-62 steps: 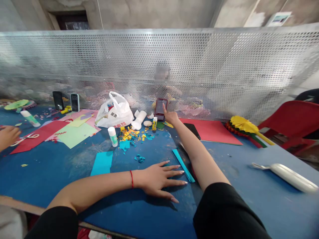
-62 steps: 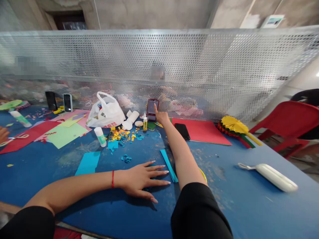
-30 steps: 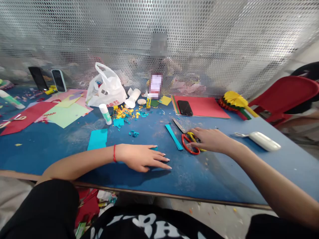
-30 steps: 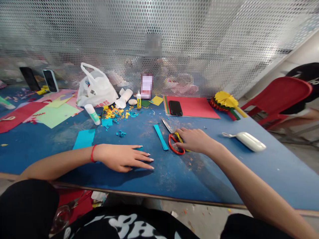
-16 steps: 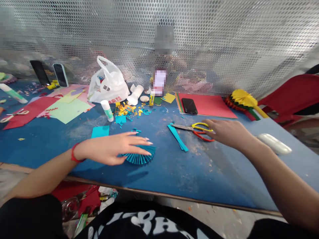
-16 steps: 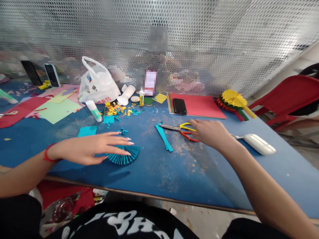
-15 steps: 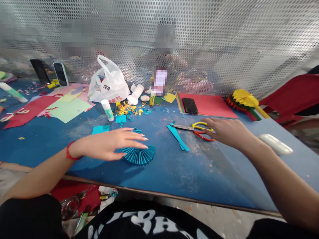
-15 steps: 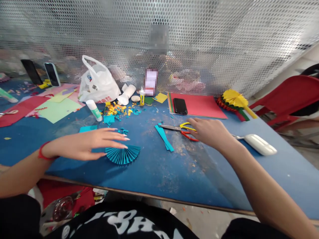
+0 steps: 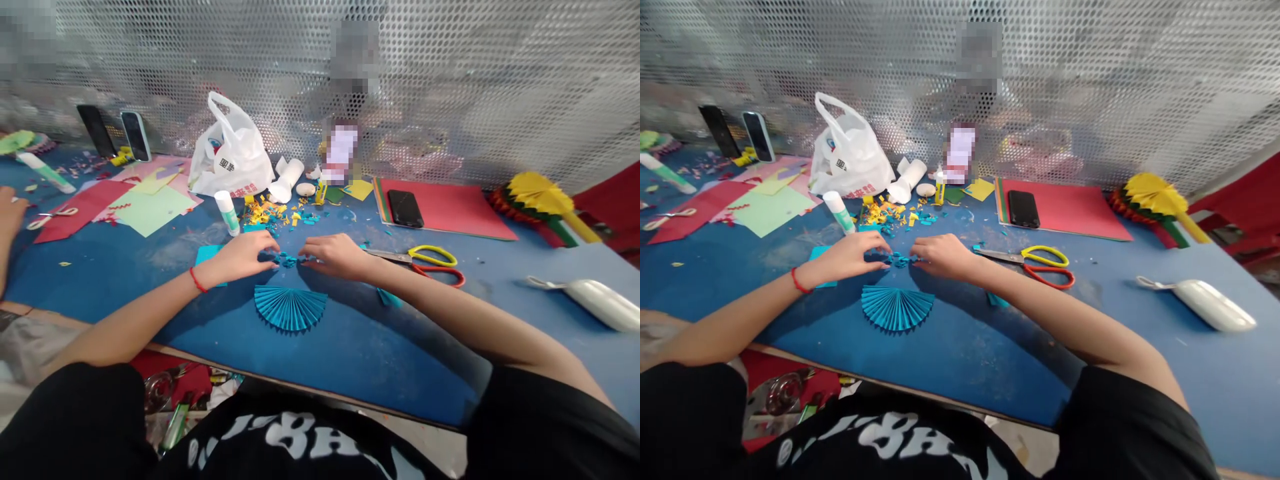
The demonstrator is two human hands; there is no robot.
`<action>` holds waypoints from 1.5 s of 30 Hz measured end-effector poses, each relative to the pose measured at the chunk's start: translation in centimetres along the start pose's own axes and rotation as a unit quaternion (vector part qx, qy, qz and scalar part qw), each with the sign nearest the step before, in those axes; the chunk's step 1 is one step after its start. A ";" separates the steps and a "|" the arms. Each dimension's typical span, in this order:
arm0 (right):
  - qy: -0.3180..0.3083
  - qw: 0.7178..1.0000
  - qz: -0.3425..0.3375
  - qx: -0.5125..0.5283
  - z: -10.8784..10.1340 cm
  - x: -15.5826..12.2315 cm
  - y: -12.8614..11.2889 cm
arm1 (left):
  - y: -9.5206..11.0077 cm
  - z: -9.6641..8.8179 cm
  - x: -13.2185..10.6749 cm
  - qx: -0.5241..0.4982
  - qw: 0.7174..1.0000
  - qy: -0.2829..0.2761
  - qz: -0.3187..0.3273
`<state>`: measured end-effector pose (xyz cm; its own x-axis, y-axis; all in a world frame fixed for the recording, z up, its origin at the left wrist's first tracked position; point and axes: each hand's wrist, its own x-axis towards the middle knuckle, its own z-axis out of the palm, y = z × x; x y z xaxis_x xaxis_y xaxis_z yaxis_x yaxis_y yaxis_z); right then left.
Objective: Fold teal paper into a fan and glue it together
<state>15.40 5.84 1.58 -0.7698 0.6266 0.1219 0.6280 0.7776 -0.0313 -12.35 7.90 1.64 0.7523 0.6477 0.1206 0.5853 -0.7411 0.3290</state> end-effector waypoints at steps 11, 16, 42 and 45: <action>0.100 0.994 -0.042 0.014 2.1 -0.4 0.4 | -1.4 1.6 -0.8 -0.052 0.996 0.067 0.033; 0.123 0.990 -0.062 -0.013 1.6 -2.5 1.2 | 0.5 2.5 -1.0 -0.103 0.982 0.158 0.015; 0.338 0.777 0.402 0.348 4.8 7.1 14.1 | 1.4 3.8 3.7 -0.004 0.959 0.070 0.275; 0.319 0.797 0.389 0.335 4.7 9.5 14.8 | 1.5 3.9 3.7 0.002 0.959 0.070 0.273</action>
<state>16.82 23.52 -2.42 0.1708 0.9450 0.2790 0.5199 0.1541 -0.8402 -7.54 8.51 -1.12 0.8996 0.1795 0.3982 0.1167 -0.9773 0.1769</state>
